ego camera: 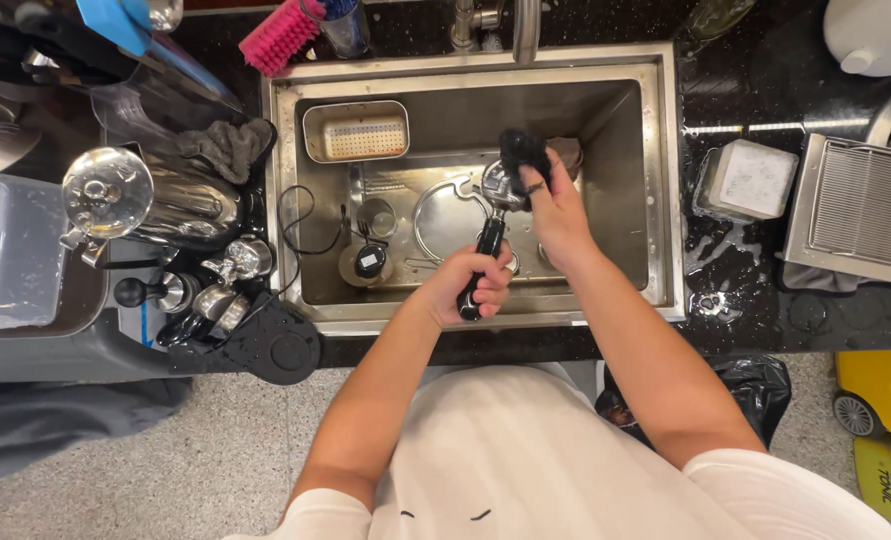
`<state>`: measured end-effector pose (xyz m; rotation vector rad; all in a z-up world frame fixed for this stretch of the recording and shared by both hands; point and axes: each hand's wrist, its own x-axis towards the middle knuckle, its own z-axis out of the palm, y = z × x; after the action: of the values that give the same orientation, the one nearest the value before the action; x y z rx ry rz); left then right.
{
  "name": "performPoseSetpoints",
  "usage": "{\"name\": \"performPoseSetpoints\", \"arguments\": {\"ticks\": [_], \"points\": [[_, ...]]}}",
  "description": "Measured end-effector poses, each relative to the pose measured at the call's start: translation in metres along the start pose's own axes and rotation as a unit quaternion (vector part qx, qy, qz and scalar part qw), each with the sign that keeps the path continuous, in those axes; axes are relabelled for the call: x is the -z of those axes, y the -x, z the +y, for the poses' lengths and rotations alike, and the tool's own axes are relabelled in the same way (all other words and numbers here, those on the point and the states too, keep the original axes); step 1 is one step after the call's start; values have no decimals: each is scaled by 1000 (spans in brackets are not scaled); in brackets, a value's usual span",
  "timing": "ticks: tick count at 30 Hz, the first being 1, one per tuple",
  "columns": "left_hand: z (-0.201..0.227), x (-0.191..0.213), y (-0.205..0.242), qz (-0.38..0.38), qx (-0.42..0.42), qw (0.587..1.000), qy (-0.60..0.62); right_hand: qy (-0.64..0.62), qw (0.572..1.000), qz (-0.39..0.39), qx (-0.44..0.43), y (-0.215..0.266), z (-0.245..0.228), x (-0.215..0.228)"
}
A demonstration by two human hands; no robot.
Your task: The person is washing various coffee-making components, including a portafilter and filters, in a commercial kitchen sink using a sponge and running water.
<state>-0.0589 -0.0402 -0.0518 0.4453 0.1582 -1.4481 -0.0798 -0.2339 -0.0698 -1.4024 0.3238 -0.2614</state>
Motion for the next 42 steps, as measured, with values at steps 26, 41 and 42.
{"name": "performPoseSetpoints", "arguments": {"ticks": [26, 41, 42], "points": [[79, -58, 25, 293, 141, 687, -650, 304, 913, -271, -6, -30, -52, 17], [38, -38, 22, 396, -92, 437, -802, 348, 928, -109, 78, -62, -23, 42], [33, -34, 21, 400, -141, 424, -800, 322, 938, 10, 124, -64, -23, 44]]}}
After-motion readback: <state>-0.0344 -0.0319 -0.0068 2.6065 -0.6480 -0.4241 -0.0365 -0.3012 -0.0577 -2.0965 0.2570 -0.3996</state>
